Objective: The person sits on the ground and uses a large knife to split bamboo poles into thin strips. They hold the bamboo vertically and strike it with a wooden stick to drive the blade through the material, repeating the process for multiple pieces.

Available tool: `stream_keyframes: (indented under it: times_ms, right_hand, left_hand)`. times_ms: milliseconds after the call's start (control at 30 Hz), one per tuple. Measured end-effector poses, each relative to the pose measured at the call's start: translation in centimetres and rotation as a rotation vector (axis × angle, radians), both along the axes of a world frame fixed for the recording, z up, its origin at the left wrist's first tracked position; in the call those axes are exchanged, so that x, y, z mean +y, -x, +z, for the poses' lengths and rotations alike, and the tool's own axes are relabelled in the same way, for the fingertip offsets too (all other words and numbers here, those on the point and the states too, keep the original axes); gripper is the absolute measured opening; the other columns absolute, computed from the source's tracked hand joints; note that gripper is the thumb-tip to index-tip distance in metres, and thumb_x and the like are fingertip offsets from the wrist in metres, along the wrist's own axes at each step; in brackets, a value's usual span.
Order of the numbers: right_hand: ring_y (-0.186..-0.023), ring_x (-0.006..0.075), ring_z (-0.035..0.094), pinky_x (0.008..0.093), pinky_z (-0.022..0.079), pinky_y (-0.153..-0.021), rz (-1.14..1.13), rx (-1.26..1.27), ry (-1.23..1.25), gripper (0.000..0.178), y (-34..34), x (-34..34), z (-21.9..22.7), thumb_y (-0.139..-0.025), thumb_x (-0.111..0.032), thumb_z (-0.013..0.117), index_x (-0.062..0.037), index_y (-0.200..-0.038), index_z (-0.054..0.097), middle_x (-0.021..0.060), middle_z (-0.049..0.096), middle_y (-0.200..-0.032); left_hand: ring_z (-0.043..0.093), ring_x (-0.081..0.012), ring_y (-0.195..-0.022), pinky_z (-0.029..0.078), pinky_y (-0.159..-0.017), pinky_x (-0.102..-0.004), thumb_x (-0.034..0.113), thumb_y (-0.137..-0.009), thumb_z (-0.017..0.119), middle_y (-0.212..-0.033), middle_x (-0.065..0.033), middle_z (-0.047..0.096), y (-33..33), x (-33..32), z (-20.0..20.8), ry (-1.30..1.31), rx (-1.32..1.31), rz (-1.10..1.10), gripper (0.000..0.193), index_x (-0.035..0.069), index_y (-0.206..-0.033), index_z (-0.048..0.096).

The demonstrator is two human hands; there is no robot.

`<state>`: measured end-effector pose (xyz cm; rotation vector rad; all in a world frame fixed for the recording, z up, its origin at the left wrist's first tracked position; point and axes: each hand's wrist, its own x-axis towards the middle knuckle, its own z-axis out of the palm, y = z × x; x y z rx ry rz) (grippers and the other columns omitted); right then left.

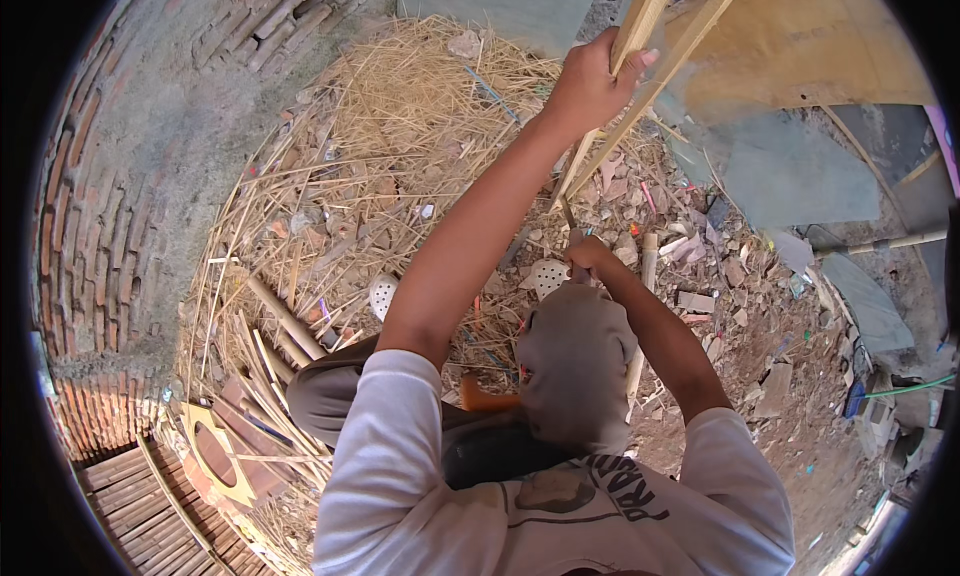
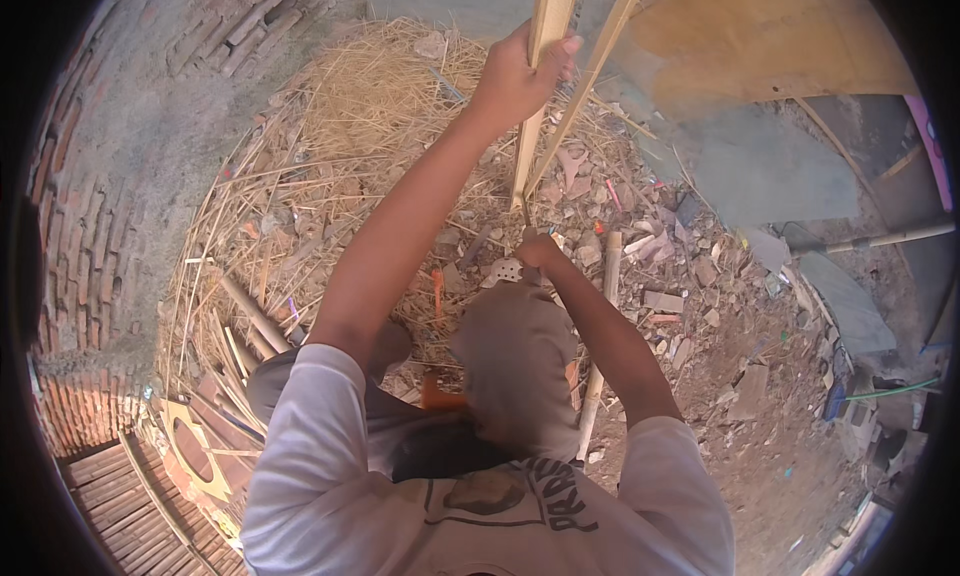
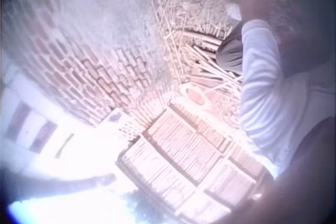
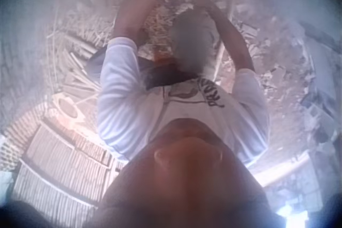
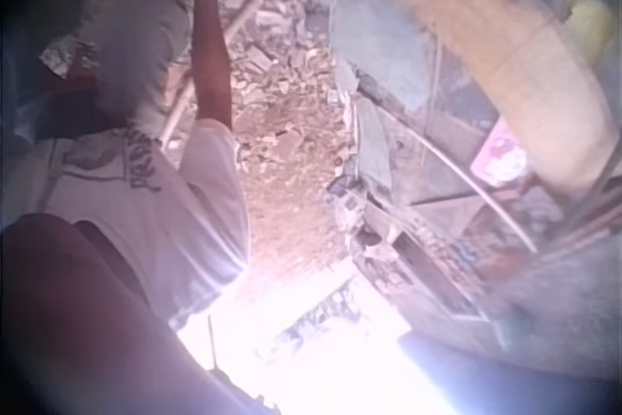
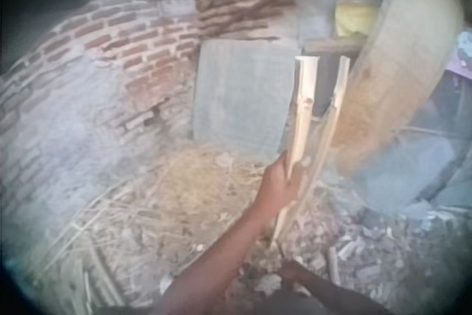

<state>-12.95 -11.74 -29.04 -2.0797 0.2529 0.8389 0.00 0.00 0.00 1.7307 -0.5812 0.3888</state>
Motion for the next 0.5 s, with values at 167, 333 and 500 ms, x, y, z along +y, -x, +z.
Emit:
stream_keyframes:
  times_ms: [167,333,500]
  right_hand:
    - [-0.053,0.0251,0.061,0.0371,0.053,-0.052,-0.472,0.265,-0.319,0.017,0.9,1.0,0.7,-0.079,-0.006,0.069,0.0068,-0.070,0.063,0.0147,0.063,-0.067]
    - [-0.064,0.0268,0.070,0.0395,0.054,-0.054,-0.181,0.082,-0.064,0.035,5.1,-0.4,-4.6,-0.070,-0.015,0.072,0.0112,-0.092,0.064,0.0221,0.067,-0.075]
    - [-0.062,0.0257,0.068,0.0385,0.053,-0.055,-0.180,0.004,-0.041,0.031,6.5,-2.5,-11.9,-0.071,-0.012,0.070,0.0074,-0.094,0.062,0.0177,0.067,-0.074]
  left_hand:
    - [0.064,-0.0263,-0.064,0.050,-0.063,-0.0377,0.036,-0.094,0.063,-0.069,-0.0131,0.063,-2.1,0.6,-1.0,0.223,0.062,0.212,0.036,0.001,-0.100,0.059]
    - [0.056,-0.0149,-0.054,0.047,-0.051,-0.0297,0.031,-0.096,0.062,-0.065,-0.0058,0.056,-5.2,5.6,-1.4,0.366,0.055,0.398,0.032,0.001,-0.091,0.054]
    - [0.054,-0.0168,-0.075,0.046,-0.065,-0.0295,0.028,-0.093,0.066,-0.087,-0.0091,0.052,-8.5,10.0,-3.0,0.465,0.438,0.145,0.038,0.001,-0.107,0.044]
